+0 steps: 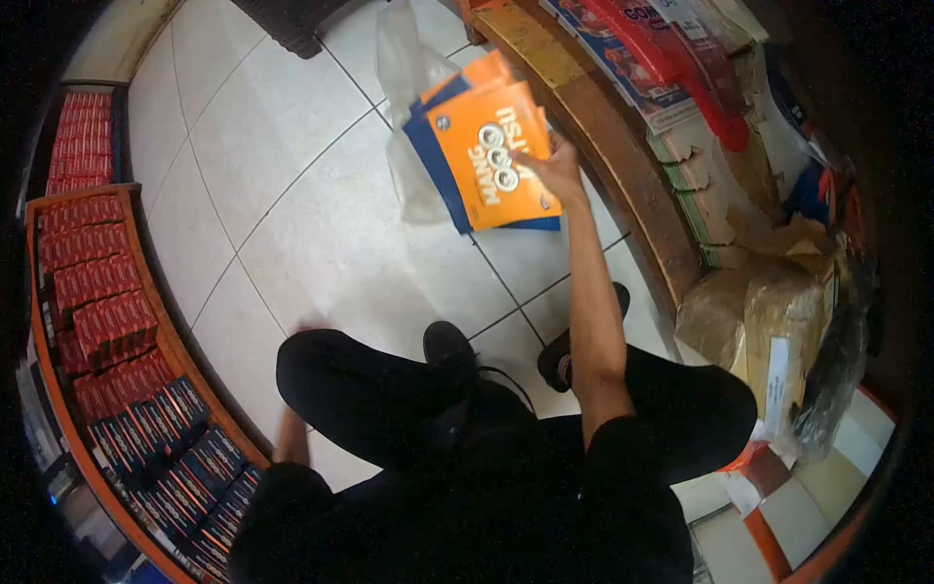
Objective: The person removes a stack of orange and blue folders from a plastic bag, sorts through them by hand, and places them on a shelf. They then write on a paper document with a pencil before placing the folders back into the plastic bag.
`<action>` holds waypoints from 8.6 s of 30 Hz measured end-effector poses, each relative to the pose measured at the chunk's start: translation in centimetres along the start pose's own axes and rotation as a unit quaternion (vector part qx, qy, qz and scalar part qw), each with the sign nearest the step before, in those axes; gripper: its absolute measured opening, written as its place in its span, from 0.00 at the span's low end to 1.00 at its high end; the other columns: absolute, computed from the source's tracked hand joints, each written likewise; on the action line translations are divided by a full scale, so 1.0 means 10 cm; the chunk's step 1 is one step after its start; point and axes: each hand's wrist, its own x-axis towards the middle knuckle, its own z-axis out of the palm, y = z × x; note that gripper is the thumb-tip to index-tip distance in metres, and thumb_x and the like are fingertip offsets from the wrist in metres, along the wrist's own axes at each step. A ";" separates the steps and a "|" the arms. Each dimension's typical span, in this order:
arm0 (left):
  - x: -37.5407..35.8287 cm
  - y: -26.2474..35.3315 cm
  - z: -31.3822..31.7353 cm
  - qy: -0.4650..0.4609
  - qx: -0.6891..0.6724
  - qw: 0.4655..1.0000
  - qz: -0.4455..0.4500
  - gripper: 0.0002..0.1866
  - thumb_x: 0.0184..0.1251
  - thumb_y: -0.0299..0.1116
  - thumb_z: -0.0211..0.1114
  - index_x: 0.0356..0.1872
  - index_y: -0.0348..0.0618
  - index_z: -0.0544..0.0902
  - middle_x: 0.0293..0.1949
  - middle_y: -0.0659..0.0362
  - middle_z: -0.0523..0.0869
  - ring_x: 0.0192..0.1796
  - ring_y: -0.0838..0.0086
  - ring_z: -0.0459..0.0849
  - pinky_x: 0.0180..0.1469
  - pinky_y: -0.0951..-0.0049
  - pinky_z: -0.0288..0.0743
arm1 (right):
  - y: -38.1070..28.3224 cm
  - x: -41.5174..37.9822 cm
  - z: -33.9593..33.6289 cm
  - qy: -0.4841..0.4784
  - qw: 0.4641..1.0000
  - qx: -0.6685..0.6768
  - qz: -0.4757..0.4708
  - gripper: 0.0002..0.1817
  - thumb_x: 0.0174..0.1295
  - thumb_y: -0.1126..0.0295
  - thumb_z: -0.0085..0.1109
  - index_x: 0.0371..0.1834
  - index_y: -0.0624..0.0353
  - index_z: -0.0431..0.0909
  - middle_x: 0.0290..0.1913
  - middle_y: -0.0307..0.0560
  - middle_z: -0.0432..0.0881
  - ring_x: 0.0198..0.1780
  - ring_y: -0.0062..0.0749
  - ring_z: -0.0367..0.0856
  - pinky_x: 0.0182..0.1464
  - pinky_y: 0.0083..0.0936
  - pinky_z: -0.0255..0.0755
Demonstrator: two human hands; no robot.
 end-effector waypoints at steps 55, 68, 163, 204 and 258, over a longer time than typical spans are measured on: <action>-2.17 2.71 0.49 0.227 -0.312 0.907 0.170 0.20 0.69 0.37 0.56 0.59 0.38 0.75 0.56 0.52 0.79 0.58 0.65 0.76 0.60 0.65 0.69 | 0.20 -3.57 -0.02 -0.087 0.993 0.069 -0.024 0.23 0.61 0.64 0.65 0.56 0.65 0.74 0.47 0.48 0.84 0.45 0.26 0.82 0.48 0.26 0.75; -1.69 3.44 1.15 0.057 -0.544 0.783 0.297 0.25 0.65 0.30 0.65 0.62 0.40 0.70 0.47 0.59 0.80 0.47 0.77 0.78 0.46 0.79 0.70 | -0.13 -3.56 -0.43 0.168 0.960 -0.161 -0.155 0.20 0.66 0.65 0.59 0.56 0.68 0.76 0.51 0.51 0.80 0.50 0.36 0.78 0.53 0.29 0.70; -1.39 3.50 1.56 -0.040 -0.372 0.915 0.152 0.43 0.45 0.24 0.77 0.65 0.43 0.64 0.51 0.49 0.75 0.49 0.65 0.76 0.46 0.70 0.74 | 0.14 -2.96 -0.31 0.165 0.876 -0.425 -0.158 0.32 0.53 0.61 0.72 0.56 0.69 0.71 0.41 0.51 0.75 0.46 0.41 0.75 0.50 0.33 0.71; -1.20 2.52 0.49 0.042 -0.567 0.814 0.119 0.22 0.65 0.36 0.68 0.55 0.36 0.72 0.46 0.55 0.83 0.45 0.73 0.83 0.50 0.74 0.77 | 0.45 -0.10 -0.30 -0.123 0.911 -0.333 -0.210 0.21 0.60 0.54 0.62 0.40 0.63 0.75 0.42 0.62 0.81 0.46 0.54 0.79 0.46 0.42 0.71; -0.67 2.56 0.72 0.062 -0.598 0.797 -0.057 0.22 0.61 0.38 0.72 0.49 0.35 0.77 0.40 0.52 0.84 0.41 0.69 0.84 0.48 0.70 0.81 | -1.30 0.39 -2.55 0.032 0.585 -0.804 -0.101 0.47 0.59 0.31 0.47 0.73 0.53 0.58 0.72 0.54 0.59 0.66 0.62 0.66 0.58 0.54 0.72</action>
